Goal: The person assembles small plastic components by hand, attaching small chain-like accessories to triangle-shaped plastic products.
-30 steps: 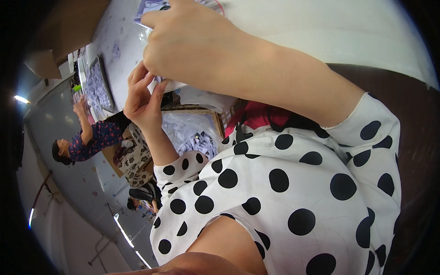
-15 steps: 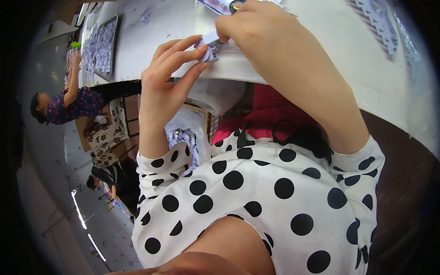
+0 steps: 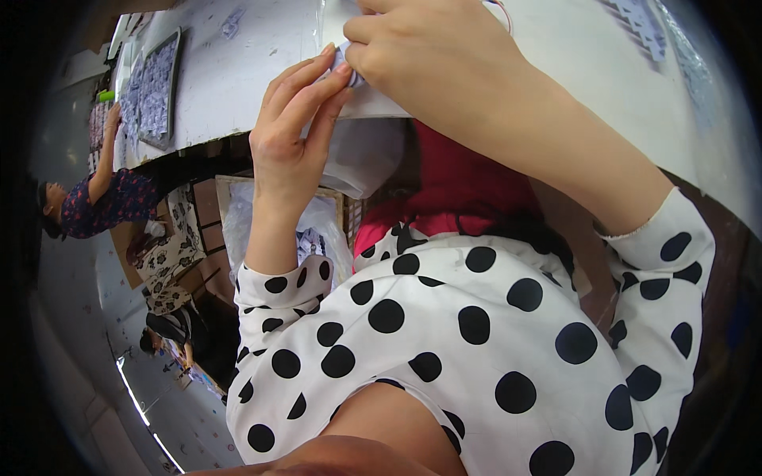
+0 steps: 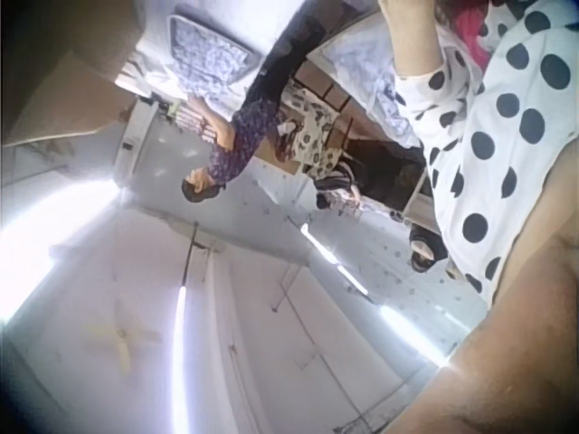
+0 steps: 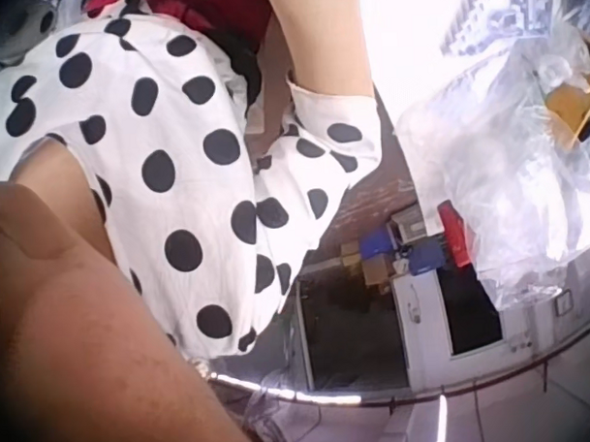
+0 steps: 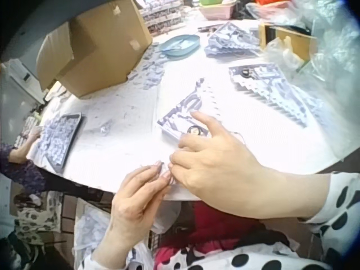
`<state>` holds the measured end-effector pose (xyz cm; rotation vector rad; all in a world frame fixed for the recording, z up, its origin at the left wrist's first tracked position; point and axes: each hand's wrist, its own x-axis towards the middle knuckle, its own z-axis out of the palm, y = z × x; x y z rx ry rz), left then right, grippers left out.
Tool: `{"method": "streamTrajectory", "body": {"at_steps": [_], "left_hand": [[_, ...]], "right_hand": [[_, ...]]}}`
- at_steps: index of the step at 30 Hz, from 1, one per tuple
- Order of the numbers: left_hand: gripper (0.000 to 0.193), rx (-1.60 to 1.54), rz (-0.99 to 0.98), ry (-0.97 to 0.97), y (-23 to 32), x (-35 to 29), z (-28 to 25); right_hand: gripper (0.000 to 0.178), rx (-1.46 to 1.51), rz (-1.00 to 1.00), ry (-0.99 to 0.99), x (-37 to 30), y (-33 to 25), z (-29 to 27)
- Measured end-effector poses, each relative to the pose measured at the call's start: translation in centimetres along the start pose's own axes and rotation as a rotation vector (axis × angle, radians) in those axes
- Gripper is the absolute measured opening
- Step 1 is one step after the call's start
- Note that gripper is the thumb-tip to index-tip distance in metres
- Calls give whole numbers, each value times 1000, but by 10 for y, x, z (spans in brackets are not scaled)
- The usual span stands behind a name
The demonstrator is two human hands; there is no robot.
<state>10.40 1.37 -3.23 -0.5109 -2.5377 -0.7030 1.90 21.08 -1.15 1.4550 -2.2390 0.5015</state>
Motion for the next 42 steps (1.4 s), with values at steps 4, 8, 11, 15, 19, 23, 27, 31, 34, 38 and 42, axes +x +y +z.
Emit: {"method": "streamTrajectory", "body": {"at_steps": [4, 8, 11, 15, 19, 23, 27, 31, 34, 38, 42], "left_hand": [[29, 111, 58, -18, 6, 6, 3], [29, 282, 32, -20, 9, -10, -2], [27, 119, -2, -8, 11, 2, 2], [26, -75, -137, -121, -2, 2, -1], [28, -365, -168, -9, -3, 19, -11], [27, -475, -170, 22, -7, 69, -18], [25, -538, -147, -27, -11, 103, -2], [26, -539, -140, -69, -15, 101, 4], [26, -684, -143, -1, -12, 102, -1], [26, -717, -154, 7, -8, 97, -4], [25, -472, -200, -13, 5, 81, -2]], "right_hand": [[14, -177, -34, 56, -9, 1, -3], [19, -125, -14, 9, -7, -6, 9], [18, -62, 21, 41, -15, 7, 14], [29, 178, 33, 135, -18, 12, 13], [40, 335, 297, 398, -32, 26, -19], [43, 436, 487, 359, -47, 33, -18], [46, 469, 554, 378, -52, 24, -12], [50, 148, 511, 295, -47, 22, -7], [43, 62, 466, 209, -41, 40, -6], [22, -152, 290, 146, -20, 75, -9], [16, -278, 239, 174, 8, 83, -25]]}}
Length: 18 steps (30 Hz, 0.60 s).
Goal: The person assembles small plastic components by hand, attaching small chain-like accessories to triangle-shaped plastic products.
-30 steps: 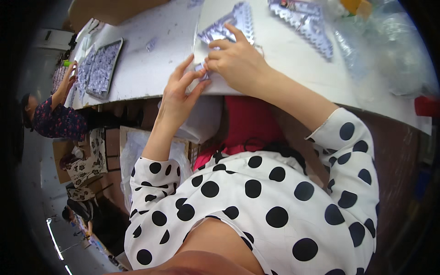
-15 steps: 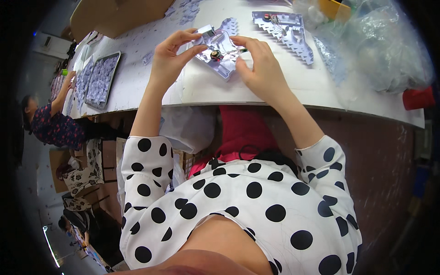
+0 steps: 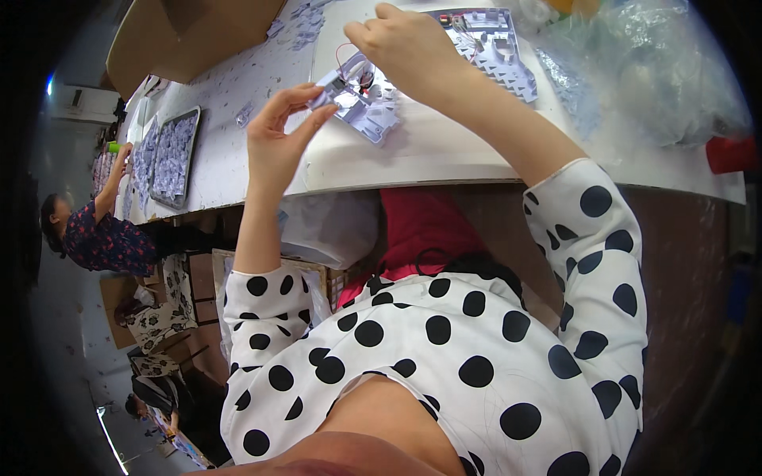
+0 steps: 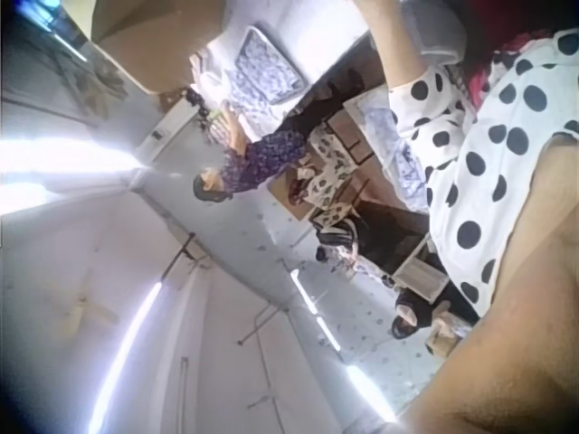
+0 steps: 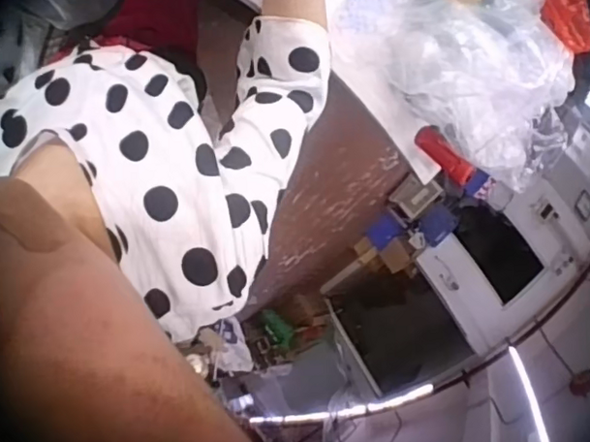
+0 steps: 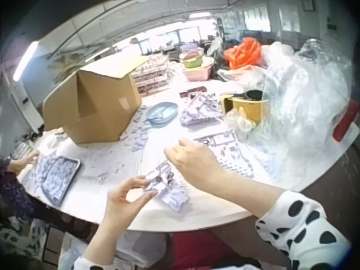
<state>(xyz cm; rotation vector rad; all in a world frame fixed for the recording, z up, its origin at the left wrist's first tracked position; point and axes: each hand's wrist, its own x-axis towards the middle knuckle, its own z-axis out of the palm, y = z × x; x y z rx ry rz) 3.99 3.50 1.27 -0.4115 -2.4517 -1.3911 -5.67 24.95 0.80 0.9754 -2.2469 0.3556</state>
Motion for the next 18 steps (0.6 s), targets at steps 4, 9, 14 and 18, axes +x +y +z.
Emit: {"method": "streamTrajectory", "body": {"at_steps": [4, 9, 14, 18], "left_hand": [[26, 127, 8, -80, 6, -4, 9], [28, 154, 17, -228, 1, 14, 11], [31, 479, 311, -31, -16, -2, 17], [32, 532, 277, 96, -10, -14, 30]], "right_hand": [[10, 60, -363, 144, 35, 9, -5], [10, 62, -455, 57, 47, 6, -1], [13, 193, 96, 116, 11, -35, 4], [17, 331, 193, -7, -28, -33, 10]]}}
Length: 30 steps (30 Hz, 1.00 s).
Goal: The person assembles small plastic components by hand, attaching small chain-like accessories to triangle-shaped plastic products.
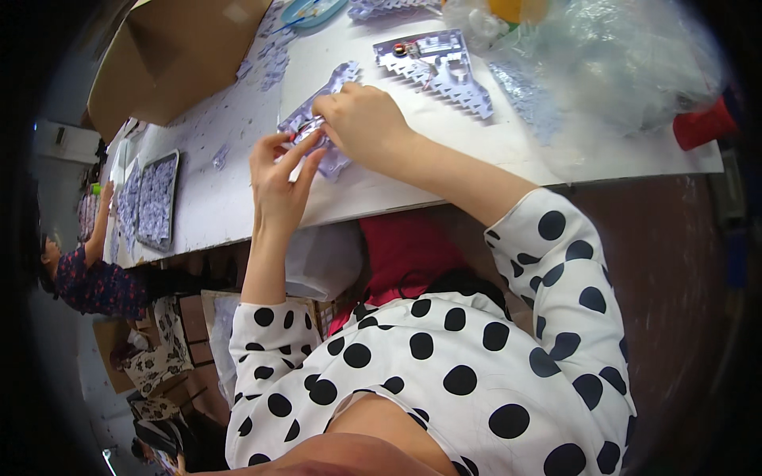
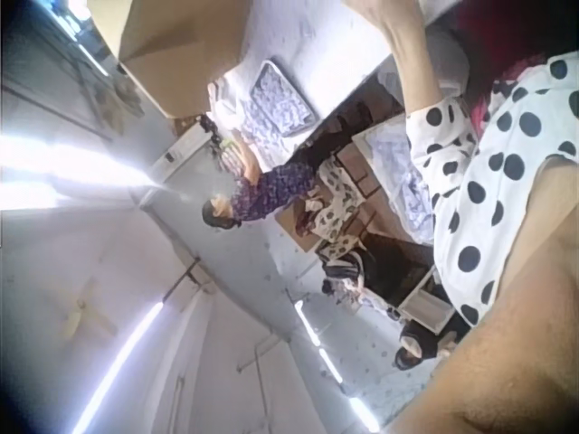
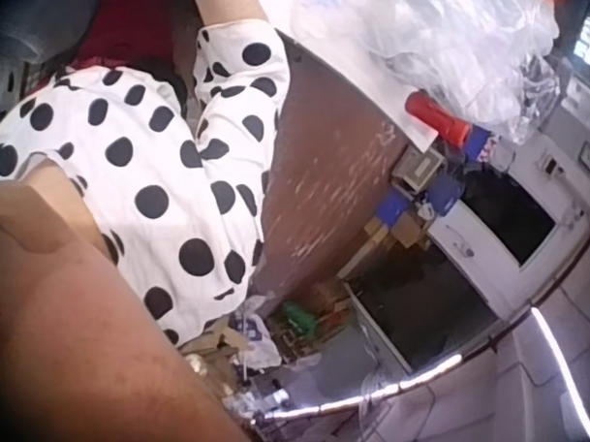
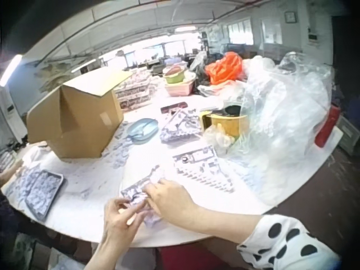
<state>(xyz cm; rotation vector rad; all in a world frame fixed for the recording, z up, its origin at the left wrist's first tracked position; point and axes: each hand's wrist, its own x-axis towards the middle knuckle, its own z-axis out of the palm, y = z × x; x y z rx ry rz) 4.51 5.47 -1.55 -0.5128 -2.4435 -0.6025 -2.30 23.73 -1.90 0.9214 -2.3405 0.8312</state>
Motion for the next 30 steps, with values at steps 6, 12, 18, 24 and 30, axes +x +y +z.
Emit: {"method": "streamTrajectory", "body": {"at_steps": [6, 12, 18, 24, 30], "left_hand": [[83, -44, -222, 47, -2, 4, -9], [114, -259, -154, -309, -25, 27, -1], [113, -206, -171, -435, -22, 28, -7], [109, -141, -144, -477, -26, 39, -3], [107, -237, -164, -474, -43, 77, 15]], "right_hand": [[28, 141, -96, 147, -21, -2, -23], [36, 196, 112, 83, -72, -16, -57], [49, -257, 276, 240, -85, 27, -83], [61, -187, 528, 104, -82, 64, -91], [60, 28, 676, 171, -103, 48, -113]]}}
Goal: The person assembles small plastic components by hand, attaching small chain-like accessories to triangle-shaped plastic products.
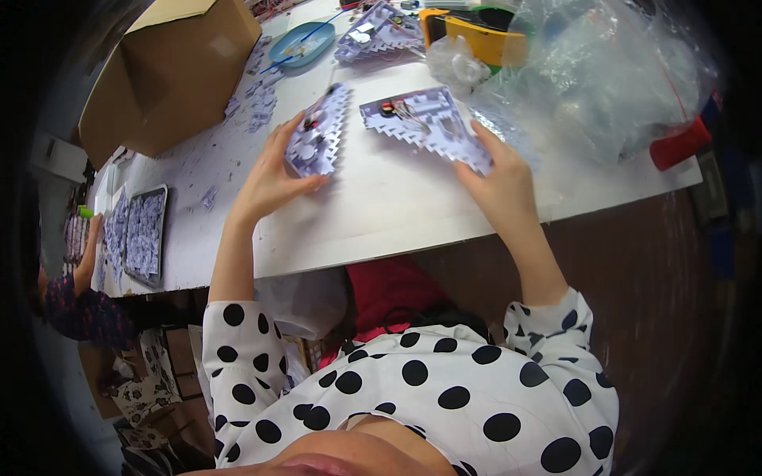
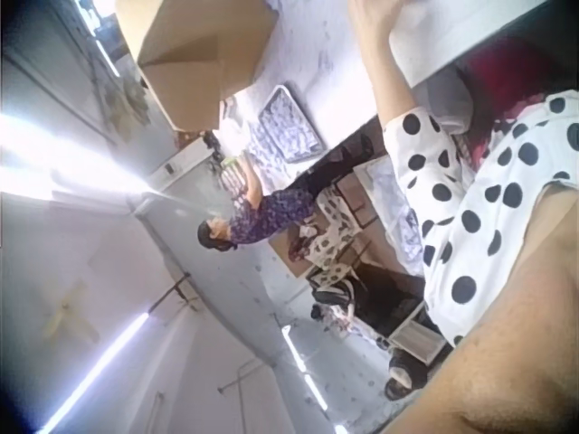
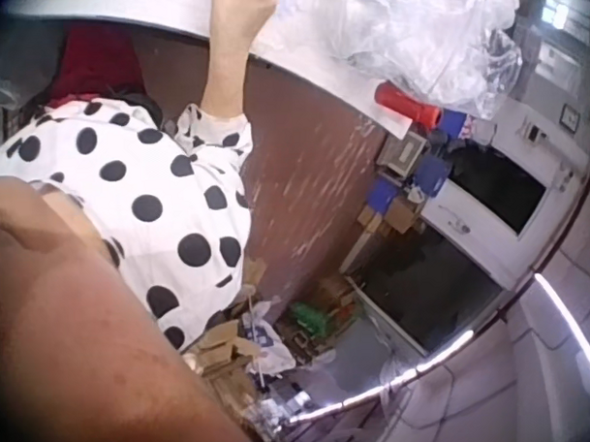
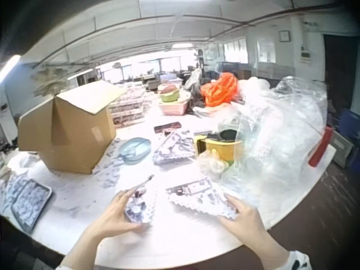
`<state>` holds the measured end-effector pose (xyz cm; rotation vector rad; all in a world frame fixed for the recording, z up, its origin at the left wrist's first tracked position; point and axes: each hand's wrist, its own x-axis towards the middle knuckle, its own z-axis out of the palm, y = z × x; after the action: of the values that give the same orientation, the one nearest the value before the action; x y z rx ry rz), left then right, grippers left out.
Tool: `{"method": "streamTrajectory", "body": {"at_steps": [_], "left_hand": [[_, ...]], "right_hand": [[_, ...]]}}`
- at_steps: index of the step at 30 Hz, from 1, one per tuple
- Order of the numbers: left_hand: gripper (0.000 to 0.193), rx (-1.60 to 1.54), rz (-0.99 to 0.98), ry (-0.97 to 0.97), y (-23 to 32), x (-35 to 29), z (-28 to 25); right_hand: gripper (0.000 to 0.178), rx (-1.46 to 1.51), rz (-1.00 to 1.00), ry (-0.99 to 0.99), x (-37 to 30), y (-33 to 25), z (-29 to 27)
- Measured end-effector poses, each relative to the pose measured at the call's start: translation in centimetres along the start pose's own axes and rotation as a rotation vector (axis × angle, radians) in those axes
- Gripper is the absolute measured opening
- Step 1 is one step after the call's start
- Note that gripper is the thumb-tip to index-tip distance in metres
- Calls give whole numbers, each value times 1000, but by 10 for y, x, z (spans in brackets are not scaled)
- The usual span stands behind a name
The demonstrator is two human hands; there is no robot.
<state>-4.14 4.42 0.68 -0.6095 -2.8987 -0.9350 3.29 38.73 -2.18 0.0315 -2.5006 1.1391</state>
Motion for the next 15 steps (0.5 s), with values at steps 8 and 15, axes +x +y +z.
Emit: {"method": "streamTrajectory", "body": {"at_steps": [8, 15], "left_hand": [[113, -71, 199, -229, 1, 78, 25], [110, 156, 364, -170, 10, 117, 26]], "right_hand": [[69, 305, 158, -65, -59, -27, -79], [71, 334, 132, -240, -71, -33, -84]]}}
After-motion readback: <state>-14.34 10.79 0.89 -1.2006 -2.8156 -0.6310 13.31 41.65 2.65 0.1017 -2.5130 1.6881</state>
